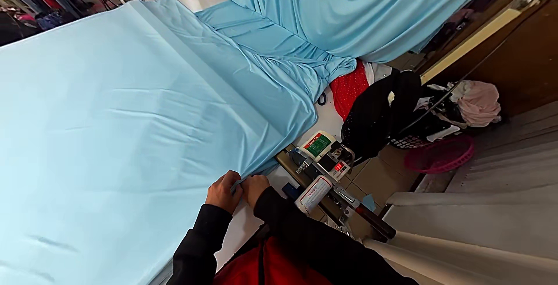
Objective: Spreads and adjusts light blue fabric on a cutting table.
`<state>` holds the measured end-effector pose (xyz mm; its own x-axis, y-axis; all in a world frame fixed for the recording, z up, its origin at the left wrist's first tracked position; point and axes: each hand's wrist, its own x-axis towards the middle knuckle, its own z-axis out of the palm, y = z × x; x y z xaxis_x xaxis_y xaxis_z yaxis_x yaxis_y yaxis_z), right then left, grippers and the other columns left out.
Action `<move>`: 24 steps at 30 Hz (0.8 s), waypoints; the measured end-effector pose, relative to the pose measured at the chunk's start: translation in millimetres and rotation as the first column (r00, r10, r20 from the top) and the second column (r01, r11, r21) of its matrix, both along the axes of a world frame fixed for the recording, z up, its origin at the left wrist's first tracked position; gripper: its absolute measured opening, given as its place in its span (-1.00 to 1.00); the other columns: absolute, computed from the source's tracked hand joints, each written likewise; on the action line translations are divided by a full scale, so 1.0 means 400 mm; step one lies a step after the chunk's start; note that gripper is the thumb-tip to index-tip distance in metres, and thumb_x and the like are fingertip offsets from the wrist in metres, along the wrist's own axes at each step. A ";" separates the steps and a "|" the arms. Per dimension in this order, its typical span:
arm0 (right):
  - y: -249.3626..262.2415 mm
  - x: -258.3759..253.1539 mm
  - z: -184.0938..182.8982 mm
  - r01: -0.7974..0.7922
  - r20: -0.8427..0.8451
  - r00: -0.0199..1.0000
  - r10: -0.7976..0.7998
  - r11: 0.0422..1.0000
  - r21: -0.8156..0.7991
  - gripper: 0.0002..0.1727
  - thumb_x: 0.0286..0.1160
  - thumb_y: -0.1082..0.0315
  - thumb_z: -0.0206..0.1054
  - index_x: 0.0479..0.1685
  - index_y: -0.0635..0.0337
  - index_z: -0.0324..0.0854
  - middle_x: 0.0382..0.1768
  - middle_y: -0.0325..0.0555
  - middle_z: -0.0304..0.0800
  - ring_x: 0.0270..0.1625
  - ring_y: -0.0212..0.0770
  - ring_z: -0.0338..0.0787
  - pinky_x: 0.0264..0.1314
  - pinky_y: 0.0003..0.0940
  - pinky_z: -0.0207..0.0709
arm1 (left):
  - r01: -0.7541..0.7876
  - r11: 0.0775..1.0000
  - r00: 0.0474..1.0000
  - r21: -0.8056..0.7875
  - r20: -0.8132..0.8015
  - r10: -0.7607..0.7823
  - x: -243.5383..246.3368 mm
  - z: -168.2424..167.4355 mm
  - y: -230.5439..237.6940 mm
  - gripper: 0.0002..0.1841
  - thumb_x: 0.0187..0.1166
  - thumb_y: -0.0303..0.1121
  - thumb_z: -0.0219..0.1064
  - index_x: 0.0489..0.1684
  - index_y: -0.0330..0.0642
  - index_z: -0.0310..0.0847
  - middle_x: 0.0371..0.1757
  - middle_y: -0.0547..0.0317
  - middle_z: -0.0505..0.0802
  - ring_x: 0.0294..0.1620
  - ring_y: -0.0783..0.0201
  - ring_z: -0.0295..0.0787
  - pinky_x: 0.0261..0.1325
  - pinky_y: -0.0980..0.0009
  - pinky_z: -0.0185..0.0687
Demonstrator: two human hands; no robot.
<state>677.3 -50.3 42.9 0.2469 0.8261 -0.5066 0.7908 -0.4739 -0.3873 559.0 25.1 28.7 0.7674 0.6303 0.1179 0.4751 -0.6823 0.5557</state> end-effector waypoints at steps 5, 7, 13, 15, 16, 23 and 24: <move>-0.200 -0.010 0.020 -0.107 -0.006 0.994 0.108 0.994 0.014 -0.45 0.68 0.05 0.28 0.46 0.28 0.51 -0.12 0.29 0.83 0.00 0.35 0.84 0.08 0.37 0.62 | 0.025 0.956 0.989 -0.291 -0.135 -0.067 0.002 -0.067 0.028 -0.61 0.42 -0.36 0.40 0.24 -0.18 0.76 -0.04 0.02 0.93 -0.03 0.11 0.91 0.19 0.07 0.80; -0.295 -0.006 0.013 -0.013 -0.177 0.984 0.024 0.998 0.065 -0.43 0.63 -0.09 0.29 0.28 0.25 0.66 -0.30 0.17 0.82 -0.16 0.21 0.83 0.05 0.29 0.64 | 0.079 0.933 0.969 -0.352 -0.192 -0.154 0.011 -0.093 0.020 -0.55 0.45 -0.35 0.37 0.36 -0.15 0.73 0.10 -0.04 0.88 0.08 0.06 0.85 0.30 0.07 0.73; -0.415 -0.046 0.089 0.321 -0.524 0.833 -0.177 0.926 0.197 -0.27 0.56 0.02 0.43 0.48 0.51 0.54 -0.74 -0.17 0.60 -0.71 -0.26 0.47 -0.47 -0.21 0.52 | 0.250 0.895 0.955 -0.369 -0.061 -0.291 0.026 -0.103 0.023 -0.65 0.63 -0.19 0.31 0.24 -0.16 0.81 0.12 -0.10 0.85 0.16 0.00 0.79 0.40 0.09 0.64; -0.402 -0.054 0.136 0.366 -0.530 0.828 -0.182 0.892 0.264 -0.26 0.58 0.04 0.44 0.52 0.54 0.50 -0.77 -0.22 0.56 -0.74 -0.32 0.41 -0.54 -0.29 0.47 | 0.205 0.950 0.978 -0.235 0.087 -0.189 0.069 -0.116 0.054 -0.56 0.62 0.01 0.37 0.27 -0.06 0.80 0.21 -0.03 0.84 0.28 0.02 0.76 0.49 0.06 0.60; -0.391 -0.051 0.159 0.381 -0.531 0.829 -0.176 0.872 0.306 -0.26 0.58 0.07 0.44 0.52 0.56 0.49 -0.77 -0.23 0.58 -0.74 -0.34 0.41 -0.56 -0.31 0.47 | 0.184 0.971 0.980 -0.153 0.102 -0.169 0.106 -0.128 0.068 -0.50 0.62 0.09 0.34 0.37 0.01 0.76 0.36 0.04 0.79 0.45 0.04 0.67 0.59 0.02 0.50; -0.156 0.029 0.184 0.225 -0.279 0.958 -0.067 0.780 0.584 -0.26 0.52 0.05 0.46 0.46 0.56 0.54 -0.75 -0.35 0.62 -0.73 -0.41 0.49 -0.58 -0.35 0.55 | 0.477 0.858 0.871 -0.193 -0.031 -0.491 0.109 -0.110 -0.040 -0.48 0.77 -0.16 0.22 0.59 -0.29 0.51 0.67 -0.07 0.59 0.84 -0.02 0.24 0.93 -0.14 -0.35; -0.091 0.043 0.155 0.147 -0.144 0.987 -0.075 0.792 0.593 -0.26 0.52 -0.01 0.43 0.46 0.50 0.58 -0.72 -0.32 0.68 -0.70 -0.35 0.57 -0.51 -0.26 0.64 | 0.482 0.861 0.875 -0.159 0.039 -0.483 0.065 -0.101 -0.055 -0.51 0.77 -0.12 0.23 0.51 -0.27 0.60 0.57 -0.10 0.69 0.77 -0.04 0.37 0.92 -0.09 -0.19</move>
